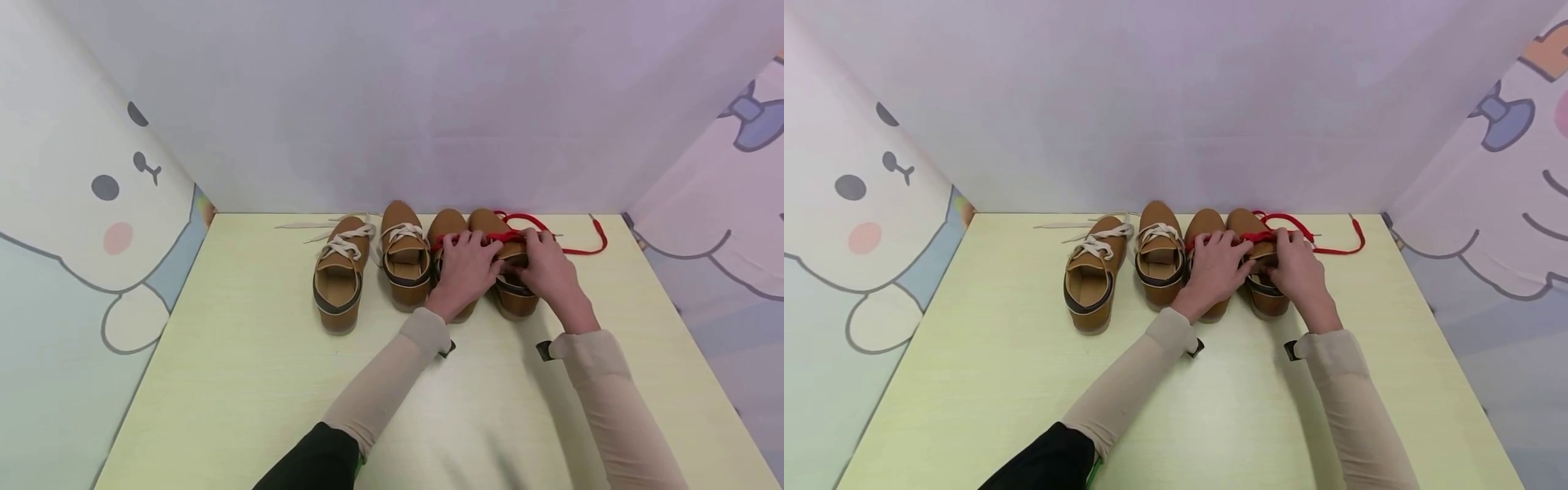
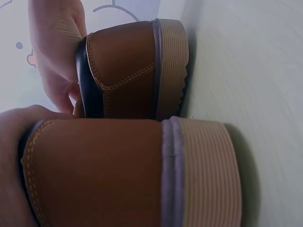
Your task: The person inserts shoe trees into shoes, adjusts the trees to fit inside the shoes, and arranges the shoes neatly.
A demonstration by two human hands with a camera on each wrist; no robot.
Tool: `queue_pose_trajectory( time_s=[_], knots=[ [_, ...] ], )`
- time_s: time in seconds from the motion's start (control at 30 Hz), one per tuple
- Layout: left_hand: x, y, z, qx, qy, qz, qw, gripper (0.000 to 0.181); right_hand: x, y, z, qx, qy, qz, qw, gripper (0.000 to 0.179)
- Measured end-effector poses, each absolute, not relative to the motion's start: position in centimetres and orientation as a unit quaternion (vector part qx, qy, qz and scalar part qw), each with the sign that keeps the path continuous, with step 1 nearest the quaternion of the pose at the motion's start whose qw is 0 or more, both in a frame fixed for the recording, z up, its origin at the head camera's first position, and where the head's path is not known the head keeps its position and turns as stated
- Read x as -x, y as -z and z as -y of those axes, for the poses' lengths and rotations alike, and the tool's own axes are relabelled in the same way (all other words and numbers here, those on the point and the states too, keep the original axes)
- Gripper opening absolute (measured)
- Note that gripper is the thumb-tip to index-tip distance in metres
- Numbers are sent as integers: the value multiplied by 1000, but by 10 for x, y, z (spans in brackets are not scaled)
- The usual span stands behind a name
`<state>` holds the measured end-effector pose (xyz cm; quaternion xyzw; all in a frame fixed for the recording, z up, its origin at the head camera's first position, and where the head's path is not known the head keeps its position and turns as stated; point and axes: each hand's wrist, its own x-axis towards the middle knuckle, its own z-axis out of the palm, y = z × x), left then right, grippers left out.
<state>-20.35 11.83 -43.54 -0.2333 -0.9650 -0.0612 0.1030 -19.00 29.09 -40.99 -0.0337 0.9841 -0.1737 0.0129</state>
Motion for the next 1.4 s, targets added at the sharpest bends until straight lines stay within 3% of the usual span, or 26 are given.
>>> queue_pose_trajectory(
  time_s=[0.3, 0.5, 0.77, 1.07, 1.4],
  knots=[
    [205, 437, -118, 228, 89, 964, 103, 35, 190, 411, -294, 49, 192, -980, 14, 77],
    [204, 437, -119, 224, 124, 960, 112, 30, 191, 415, -300, 110, 207, -972, -13, 80],
    [205, 437, -119, 226, 133, 957, 128, 26, 196, 415, -300, 129, 219, -967, 17, 84],
    [204, 437, -120, 240, 133, 955, 115, 24, 199, 410, -297, 146, 163, -976, -7, 82],
    [205, 439, -118, 255, 128, 948, 140, 22, 206, 404, -290, 164, 70, -984, -26, 72]
  ],
)
